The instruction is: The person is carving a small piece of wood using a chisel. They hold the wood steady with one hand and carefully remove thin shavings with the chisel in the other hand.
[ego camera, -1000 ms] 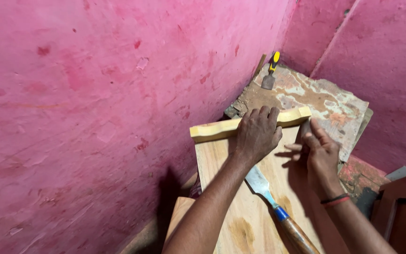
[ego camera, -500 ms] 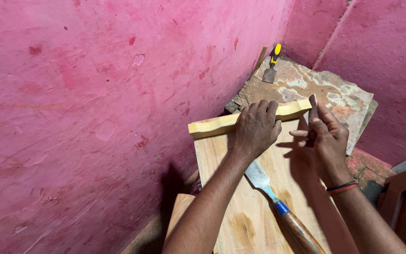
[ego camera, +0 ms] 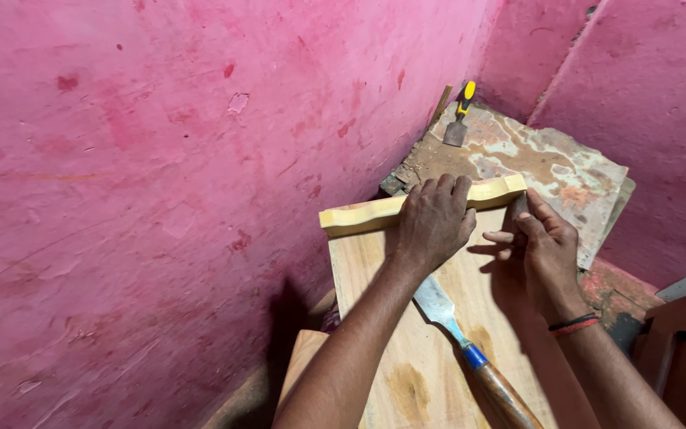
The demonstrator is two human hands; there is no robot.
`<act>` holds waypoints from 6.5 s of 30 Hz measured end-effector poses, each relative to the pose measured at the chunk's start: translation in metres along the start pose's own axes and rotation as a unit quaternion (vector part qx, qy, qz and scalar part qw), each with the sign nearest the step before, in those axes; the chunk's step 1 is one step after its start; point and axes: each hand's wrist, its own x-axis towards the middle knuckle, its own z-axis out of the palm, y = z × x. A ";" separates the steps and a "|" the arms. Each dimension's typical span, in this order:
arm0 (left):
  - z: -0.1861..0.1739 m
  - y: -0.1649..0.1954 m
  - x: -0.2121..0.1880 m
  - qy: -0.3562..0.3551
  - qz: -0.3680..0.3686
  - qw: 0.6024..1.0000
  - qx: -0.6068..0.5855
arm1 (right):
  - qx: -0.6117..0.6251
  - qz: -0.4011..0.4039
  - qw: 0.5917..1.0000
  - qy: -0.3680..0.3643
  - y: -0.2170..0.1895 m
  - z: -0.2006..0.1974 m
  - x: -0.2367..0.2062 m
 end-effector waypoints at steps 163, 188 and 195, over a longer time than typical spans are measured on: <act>-0.002 0.002 0.001 -0.026 0.000 0.999 0.025 | -0.091 -0.071 0.993 0.002 0.007 -0.014 0.008; -0.001 0.001 0.002 -0.025 0.002 1.000 0.011 | -0.053 -0.011 0.999 -0.001 0.004 -0.011 0.005; 0.000 0.000 0.002 -0.018 0.004 1.000 0.014 | -0.078 0.007 0.997 0.008 0.006 -0.010 0.004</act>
